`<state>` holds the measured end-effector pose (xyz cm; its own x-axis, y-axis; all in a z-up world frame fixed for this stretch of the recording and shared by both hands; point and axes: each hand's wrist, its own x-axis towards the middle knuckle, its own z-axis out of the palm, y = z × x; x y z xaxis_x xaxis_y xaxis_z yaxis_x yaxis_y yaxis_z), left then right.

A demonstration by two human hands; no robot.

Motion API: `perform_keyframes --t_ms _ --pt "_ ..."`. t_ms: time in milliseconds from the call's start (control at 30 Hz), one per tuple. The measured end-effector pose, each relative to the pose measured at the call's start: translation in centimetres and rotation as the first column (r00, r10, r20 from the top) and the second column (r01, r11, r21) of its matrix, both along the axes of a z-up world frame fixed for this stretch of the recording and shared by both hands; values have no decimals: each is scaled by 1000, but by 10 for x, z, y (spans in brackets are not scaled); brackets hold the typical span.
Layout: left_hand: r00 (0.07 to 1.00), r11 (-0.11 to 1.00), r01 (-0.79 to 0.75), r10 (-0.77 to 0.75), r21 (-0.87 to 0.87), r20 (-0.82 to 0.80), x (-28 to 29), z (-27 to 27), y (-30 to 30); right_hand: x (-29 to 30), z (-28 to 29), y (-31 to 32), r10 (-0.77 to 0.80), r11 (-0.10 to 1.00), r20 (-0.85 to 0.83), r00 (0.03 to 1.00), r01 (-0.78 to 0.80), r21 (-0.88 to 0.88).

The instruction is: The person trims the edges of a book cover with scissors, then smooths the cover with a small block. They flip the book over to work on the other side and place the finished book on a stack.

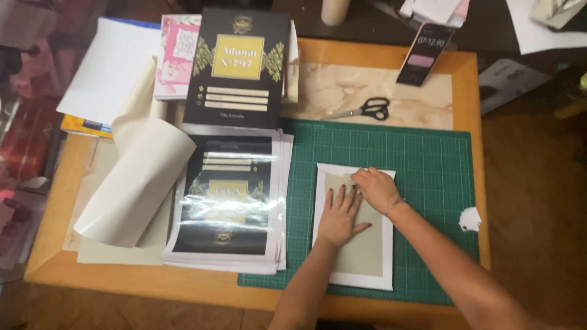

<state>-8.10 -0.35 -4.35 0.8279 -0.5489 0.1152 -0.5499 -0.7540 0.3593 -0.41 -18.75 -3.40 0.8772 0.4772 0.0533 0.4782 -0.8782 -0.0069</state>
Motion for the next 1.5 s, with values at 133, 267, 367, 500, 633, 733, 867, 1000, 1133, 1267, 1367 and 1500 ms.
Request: perform_keyframes --t_ms 133,267,367,500,633,733,867,1000,1133,1267,1367,1500 --pt "1000 1000 -3 3 4 9 1 3 0 55 26 3 -156 979 -241 958 183 94" --pt "1000 1000 0 0 14 -10 -6 5 2 58 -20 19 -151 958 -109 983 172 229" --pt "1000 1000 -5 6 7 -13 5 1 0 36 -22 34 -87 959 -53 995 98 267" --pt "1000 1000 -3 3 -13 -2 -1 1 -2 15 -6 35 -16 951 -20 1000 22 309" --pt "999 1000 -17 18 -20 29 1 -9 -3 -1 3 35 23 954 -123 992 15 299" --pt "1000 1000 -17 17 -9 11 -4 -3 2 18 14 38 52 969 -199 979 -2 246" --pt "999 1000 3 -3 12 -45 3 19 2 71 25 49 -73 974 -172 982 107 198" --pt "998 1000 24 -22 21 -59 2 7 3 70 -11 76 -25 986 21 999 21 165" --pt "998 1000 7 -7 10 -61 6 -4 0 45 -4 78 -1 989 28 1000 -3 150" --pt "991 1000 20 -18 17 -133 -5 -2 -2 20 -5 75 82 991 -43 996 -76 114" --pt "995 999 13 -10 30 -98 2 13 5 70 -10 73 46 988 -81 996 -34 151" --pt "997 1000 17 -16 9 -82 -3 18 1 69 22 100 46 970 -127 991 -15 242"
